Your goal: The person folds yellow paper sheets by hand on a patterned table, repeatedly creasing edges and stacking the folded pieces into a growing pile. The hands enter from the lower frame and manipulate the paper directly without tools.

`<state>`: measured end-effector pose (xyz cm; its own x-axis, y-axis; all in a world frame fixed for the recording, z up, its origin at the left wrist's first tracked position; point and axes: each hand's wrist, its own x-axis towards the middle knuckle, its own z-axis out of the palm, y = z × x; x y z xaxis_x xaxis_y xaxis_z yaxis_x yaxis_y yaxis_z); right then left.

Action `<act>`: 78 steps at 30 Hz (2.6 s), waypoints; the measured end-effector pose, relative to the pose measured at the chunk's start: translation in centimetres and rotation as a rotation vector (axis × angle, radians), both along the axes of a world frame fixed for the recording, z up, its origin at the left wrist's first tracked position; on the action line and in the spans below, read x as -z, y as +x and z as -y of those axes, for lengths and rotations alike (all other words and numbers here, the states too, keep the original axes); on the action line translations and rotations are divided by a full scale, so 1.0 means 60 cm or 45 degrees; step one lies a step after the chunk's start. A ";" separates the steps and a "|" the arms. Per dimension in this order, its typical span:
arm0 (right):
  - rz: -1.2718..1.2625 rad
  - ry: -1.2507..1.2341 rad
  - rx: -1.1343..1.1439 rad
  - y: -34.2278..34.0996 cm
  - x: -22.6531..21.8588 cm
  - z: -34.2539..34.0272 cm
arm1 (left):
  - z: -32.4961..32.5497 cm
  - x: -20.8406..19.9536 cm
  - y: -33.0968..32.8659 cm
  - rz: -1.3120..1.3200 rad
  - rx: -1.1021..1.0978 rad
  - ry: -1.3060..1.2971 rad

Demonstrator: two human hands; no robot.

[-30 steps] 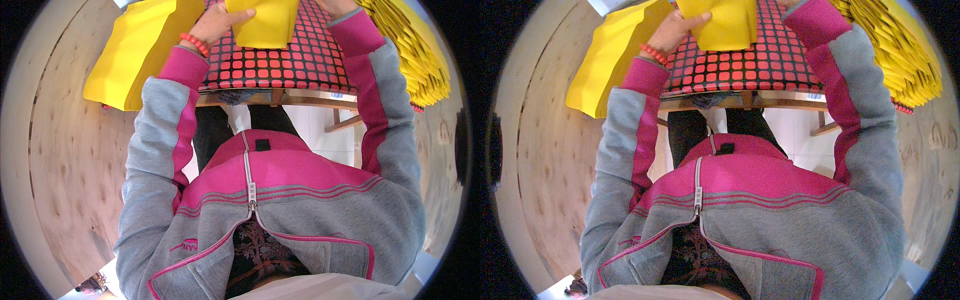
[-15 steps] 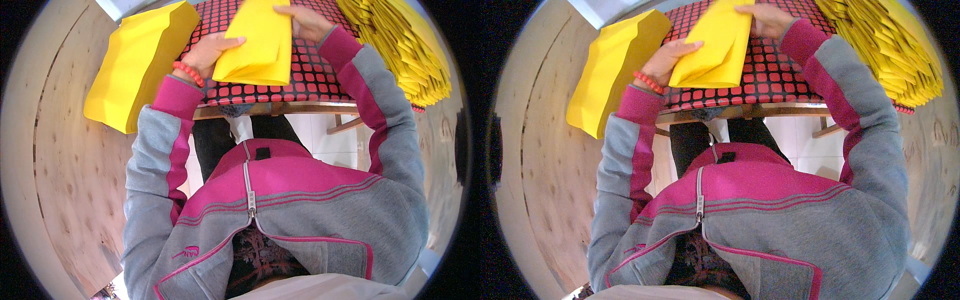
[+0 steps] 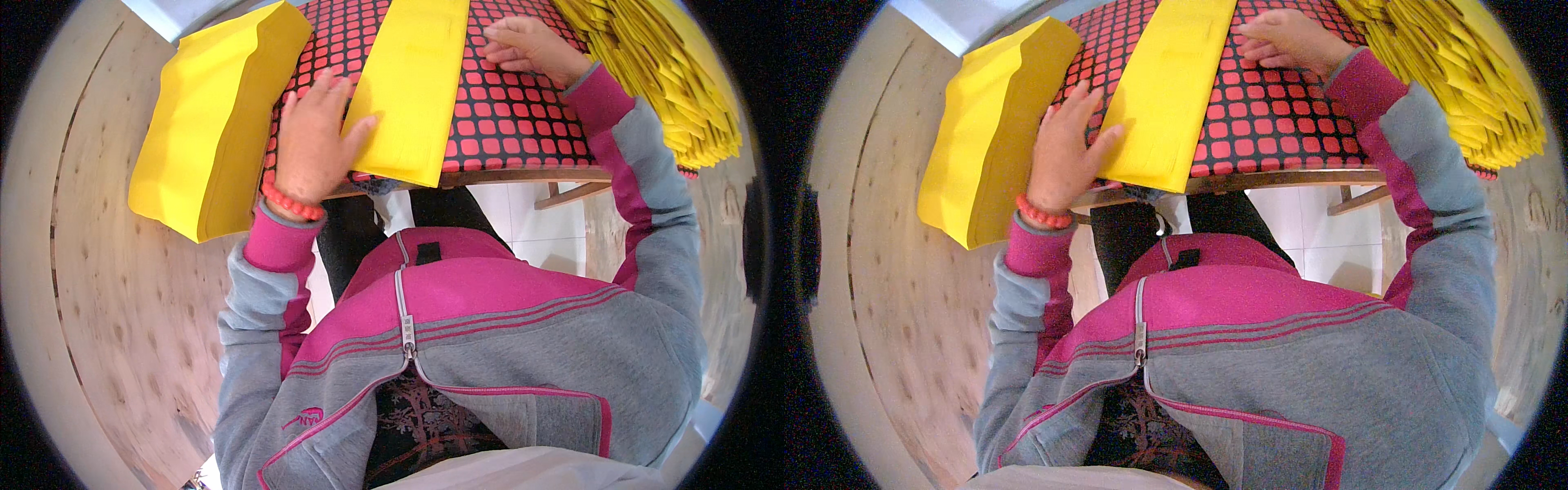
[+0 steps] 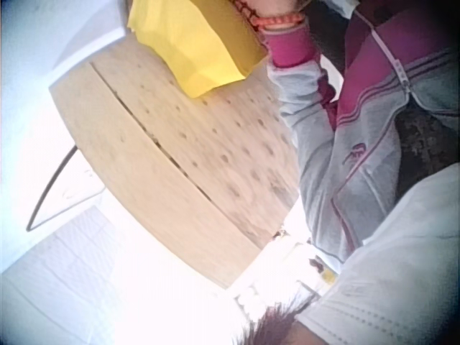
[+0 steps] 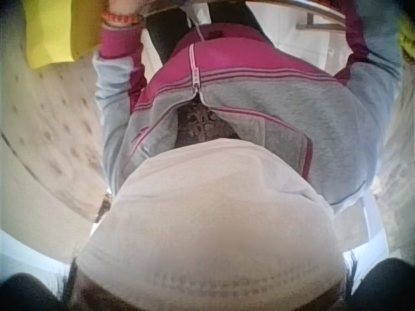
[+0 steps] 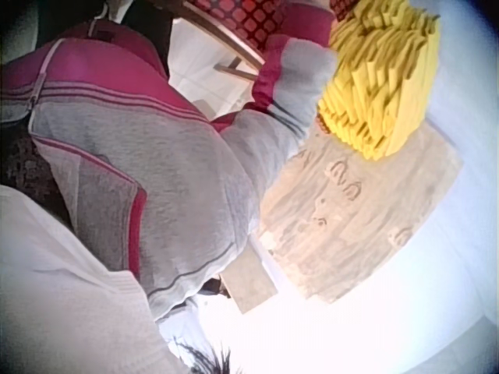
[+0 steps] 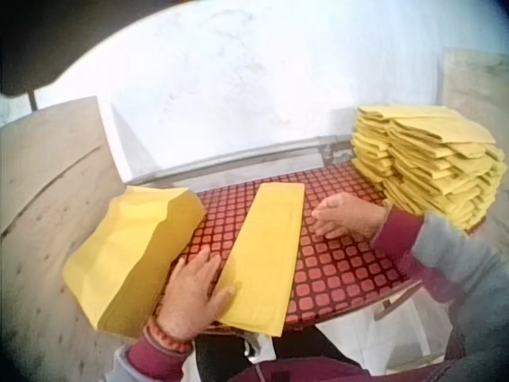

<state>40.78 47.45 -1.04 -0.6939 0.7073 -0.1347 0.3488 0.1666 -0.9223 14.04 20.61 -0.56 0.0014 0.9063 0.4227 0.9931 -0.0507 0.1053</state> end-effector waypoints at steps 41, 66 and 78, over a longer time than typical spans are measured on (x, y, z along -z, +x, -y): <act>0.096 1.490 -0.268 -0.228 0.084 -0.212 | 0.007 0.016 0.015 0.068 0.462 -0.403; -0.552 1.058 0.010 -0.007 -0.001 0.221 | 0.067 0.076 0.085 -0.010 0.564 0.108; -0.551 0.812 0.097 0.051 0.080 0.366 | 0.059 0.071 0.081 -0.148 0.664 0.223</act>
<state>43.82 25.50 -5.86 -0.5379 0.6049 0.5872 0.0109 0.7015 -0.7126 18.89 17.06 -4.80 0.4858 0.6893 0.5375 0.8366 -0.5449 -0.0573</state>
